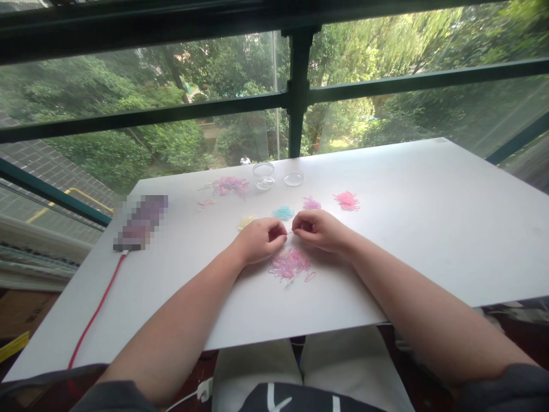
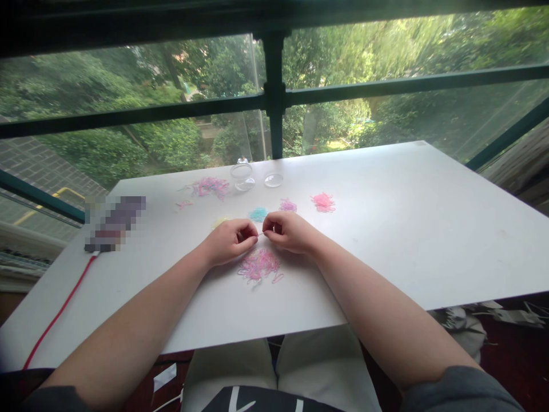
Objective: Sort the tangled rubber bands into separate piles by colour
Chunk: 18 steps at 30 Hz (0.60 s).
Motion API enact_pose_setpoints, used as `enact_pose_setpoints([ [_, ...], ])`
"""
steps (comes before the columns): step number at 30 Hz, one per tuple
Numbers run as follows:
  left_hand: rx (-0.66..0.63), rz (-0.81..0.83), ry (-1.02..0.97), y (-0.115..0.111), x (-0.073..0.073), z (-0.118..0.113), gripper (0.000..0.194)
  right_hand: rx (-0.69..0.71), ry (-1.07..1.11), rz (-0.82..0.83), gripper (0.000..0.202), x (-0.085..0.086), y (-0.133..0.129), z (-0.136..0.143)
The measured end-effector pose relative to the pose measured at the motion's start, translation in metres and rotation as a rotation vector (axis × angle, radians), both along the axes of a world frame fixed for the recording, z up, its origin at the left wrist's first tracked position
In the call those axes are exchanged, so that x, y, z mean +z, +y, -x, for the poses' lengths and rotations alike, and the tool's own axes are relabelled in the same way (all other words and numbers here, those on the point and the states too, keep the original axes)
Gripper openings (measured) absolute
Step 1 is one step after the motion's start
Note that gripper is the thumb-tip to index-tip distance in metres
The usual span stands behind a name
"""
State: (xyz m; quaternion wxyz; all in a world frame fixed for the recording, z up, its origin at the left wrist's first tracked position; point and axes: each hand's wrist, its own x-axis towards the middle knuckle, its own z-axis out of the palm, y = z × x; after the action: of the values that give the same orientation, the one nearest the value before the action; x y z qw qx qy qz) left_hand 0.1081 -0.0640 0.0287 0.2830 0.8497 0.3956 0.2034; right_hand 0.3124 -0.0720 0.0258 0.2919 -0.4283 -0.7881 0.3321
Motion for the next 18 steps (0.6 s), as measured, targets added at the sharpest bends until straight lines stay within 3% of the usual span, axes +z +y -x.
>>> enact_pose_setpoints([
  [12,-0.024,0.001,0.023,-0.001,0.0,0.001,0.015,-0.036,-0.027,-0.031,0.005,0.0,0.001,0.0],
  [15,-0.028,0.017,0.037,-0.001,0.001,0.001,0.015,-0.141,-0.067,-0.14,0.005,0.003,0.006,-0.01],
  [18,-0.022,0.03,0.058,-0.001,0.001,0.003,0.014,-0.387,-0.097,-0.251,0.008,0.007,0.015,-0.028],
])
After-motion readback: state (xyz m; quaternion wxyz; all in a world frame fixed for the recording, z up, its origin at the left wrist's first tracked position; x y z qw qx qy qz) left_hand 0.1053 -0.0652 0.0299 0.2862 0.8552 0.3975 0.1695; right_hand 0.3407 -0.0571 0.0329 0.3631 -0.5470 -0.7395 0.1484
